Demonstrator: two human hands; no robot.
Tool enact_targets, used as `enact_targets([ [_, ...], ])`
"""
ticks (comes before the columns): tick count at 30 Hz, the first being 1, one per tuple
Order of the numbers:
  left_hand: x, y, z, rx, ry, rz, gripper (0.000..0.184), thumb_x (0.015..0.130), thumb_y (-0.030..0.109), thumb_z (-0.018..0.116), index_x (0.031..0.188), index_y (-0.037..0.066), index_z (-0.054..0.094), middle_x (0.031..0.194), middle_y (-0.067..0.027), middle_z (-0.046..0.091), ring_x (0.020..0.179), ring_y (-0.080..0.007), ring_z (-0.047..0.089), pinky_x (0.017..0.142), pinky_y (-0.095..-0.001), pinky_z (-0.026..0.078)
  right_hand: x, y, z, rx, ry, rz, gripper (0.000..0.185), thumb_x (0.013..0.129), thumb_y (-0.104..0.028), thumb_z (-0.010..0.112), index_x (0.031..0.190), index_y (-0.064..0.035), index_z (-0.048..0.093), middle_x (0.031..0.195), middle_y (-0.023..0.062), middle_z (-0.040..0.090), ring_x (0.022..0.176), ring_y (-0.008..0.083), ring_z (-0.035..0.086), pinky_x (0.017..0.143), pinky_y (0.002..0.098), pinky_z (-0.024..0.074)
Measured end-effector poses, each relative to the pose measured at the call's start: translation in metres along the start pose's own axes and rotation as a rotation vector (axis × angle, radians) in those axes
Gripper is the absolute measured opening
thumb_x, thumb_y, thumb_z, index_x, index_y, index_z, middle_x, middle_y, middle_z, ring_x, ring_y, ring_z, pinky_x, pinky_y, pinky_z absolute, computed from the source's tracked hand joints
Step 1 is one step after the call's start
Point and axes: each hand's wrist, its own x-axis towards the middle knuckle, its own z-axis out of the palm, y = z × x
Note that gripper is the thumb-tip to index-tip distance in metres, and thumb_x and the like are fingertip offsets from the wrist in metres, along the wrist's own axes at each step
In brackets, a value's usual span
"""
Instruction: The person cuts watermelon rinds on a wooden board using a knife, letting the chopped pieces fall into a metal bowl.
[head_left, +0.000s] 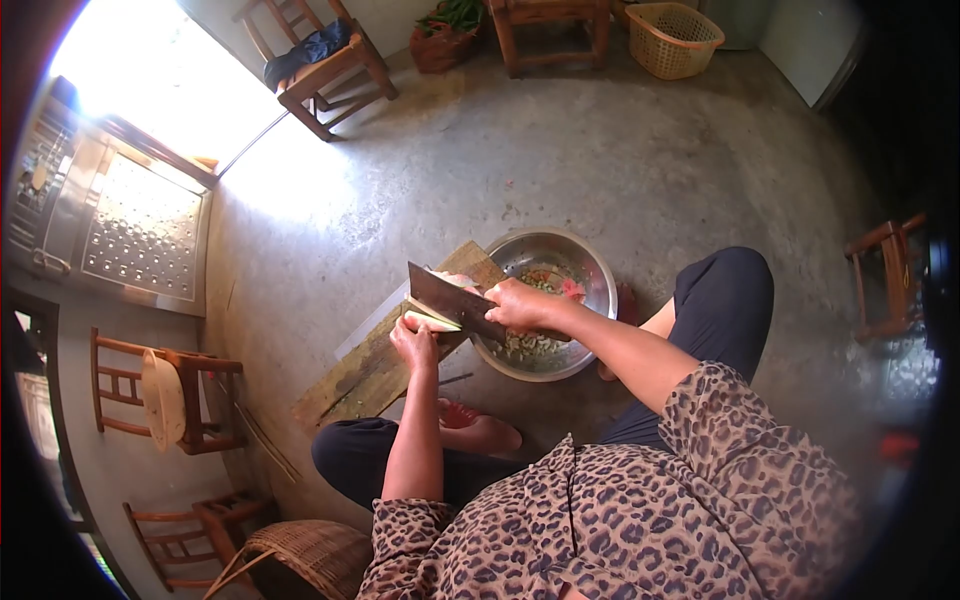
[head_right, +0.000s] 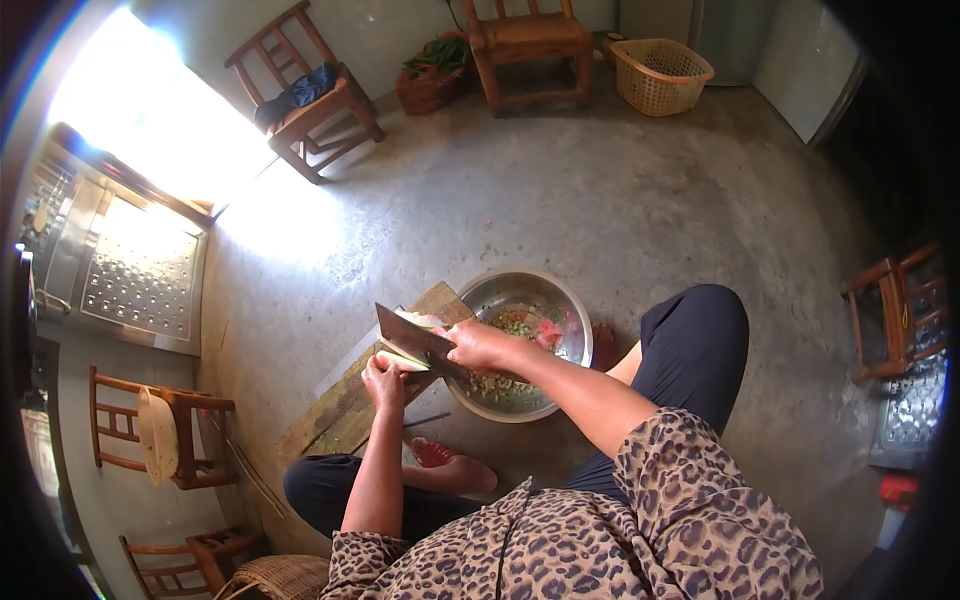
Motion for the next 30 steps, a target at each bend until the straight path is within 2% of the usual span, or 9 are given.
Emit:
enact_targets([
  [4,0.003,-0.009,0.002,0.020,0.017,0.051,0.045,0.074,-0.003,0.058,0.117,-0.007,0.044,0.114,-0.0152,0.039,0.091,-0.0244,0.055,0.059,-0.0290,0.057,-0.009,-0.008,-0.007,0.078,-0.009,0.049,0.029,0.076,-0.016,0.050,0.094,0.0055,0.058,0.073,0.0250,0.060,0.070,0.0335,0.063,0.067,0.0417,0.0491],
  [7,-0.003,0.007,-0.003,-0.052,0.019,0.000,0.045,0.074,-0.004,0.058,0.117,-0.007,0.045,0.110,-0.0146,0.042,0.086,-0.0239,0.057,0.058,-0.0291,0.057,0.003,0.012,0.021,-0.159,0.343,-0.277,0.028,0.077,-0.013,0.048,0.098,0.0034,0.056,0.075,0.0233,0.061,0.069,0.0352,0.062,0.065,0.0422,0.0499],
  [11,-0.006,0.016,-0.006,-0.191,0.010,-0.098,0.044,0.070,0.002,0.063,0.112,-0.003,0.050,0.107,-0.0190,0.046,0.090,-0.0299,0.054,0.068,-0.0387,0.050,-0.022,-0.021,0.033,-0.350,0.289,-0.207,0.022,0.075,-0.007,0.046,0.094,0.0009,0.055,0.076,0.0223,0.062,0.068,0.0356,0.063,0.062,0.0439,0.0509],
  [14,0.014,-0.022,0.006,0.051,0.050,0.026,0.027,0.077,0.010,0.059,0.100,-0.002,0.052,0.100,-0.0150,0.049,0.082,-0.0243,0.056,0.057,-0.0356,0.050,-0.036,-0.029,0.052,-0.407,0.232,-0.224,0.016,0.073,-0.007,0.048,0.085,0.0027,0.052,0.071,0.0204,0.062,0.068,0.0323,0.064,0.060,0.0404,0.0515],
  [17,-0.005,0.029,-0.006,-1.021,0.073,-0.404,0.019,0.083,0.021,0.050,0.087,0.002,0.050,0.088,-0.0099,0.051,0.075,-0.0193,0.055,0.057,-0.0324,0.048,-0.043,-0.033,0.061,-0.449,0.226,-0.278,0.016,0.074,-0.007,0.048,0.085,0.0039,0.052,0.072,0.0190,0.063,0.069,0.0297,0.065,0.059,0.0377,0.0517],
  [20,-0.009,0.035,-0.010,-0.877,0.022,-0.383,0.030,0.088,0.029,0.040,0.092,0.002,0.051,0.089,-0.0093,0.055,0.074,-0.0196,0.056,0.063,-0.0327,0.049,-0.041,-0.031,0.067,-0.487,0.233,-0.275,0.019,0.074,-0.007,0.048,0.088,0.0045,0.052,0.074,0.0176,0.063,0.070,0.0283,0.065,0.059,0.0360,0.0519],
  [26,0.020,-0.025,0.009,-1.163,-0.148,-0.404,0.025,0.088,0.029,0.040,0.087,0.005,0.051,0.090,-0.0074,0.056,0.077,-0.0195,0.056,0.067,-0.0351,0.047,-0.037,-0.030,0.067,-0.526,0.211,-0.262,0.022,0.075,-0.008,0.048,0.092,0.0058,0.052,0.077,0.0170,0.064,0.070,0.0265,0.066,0.059,0.0349,0.0521],
  [29,0.037,-0.064,0.018,-0.023,-0.146,0.057,0.026,0.088,0.029,0.037,0.084,0.008,0.051,0.089,-0.0060,0.056,0.078,-0.0198,0.056,0.069,-0.0366,0.046,-0.035,-0.030,0.066,-0.524,0.189,-0.251,0.022,0.075,-0.008,0.048,0.092,0.0054,0.052,0.077,0.0168,0.064,0.071,0.0266,0.065,0.060,0.0349,0.0521],
  [30,0.035,-0.063,0.018,-0.145,-0.108,0.067,0.026,0.088,0.028,0.036,0.083,0.008,0.052,0.087,-0.0060,0.056,0.077,-0.0198,0.056,0.069,-0.0367,0.046,-0.035,-0.029,0.067,-0.519,0.191,-0.244,0.021,0.075,-0.008,0.048,0.091,0.0052,0.052,0.077,0.0167,0.064,0.071,0.0267,0.065,0.060,0.0349,0.0521],
])
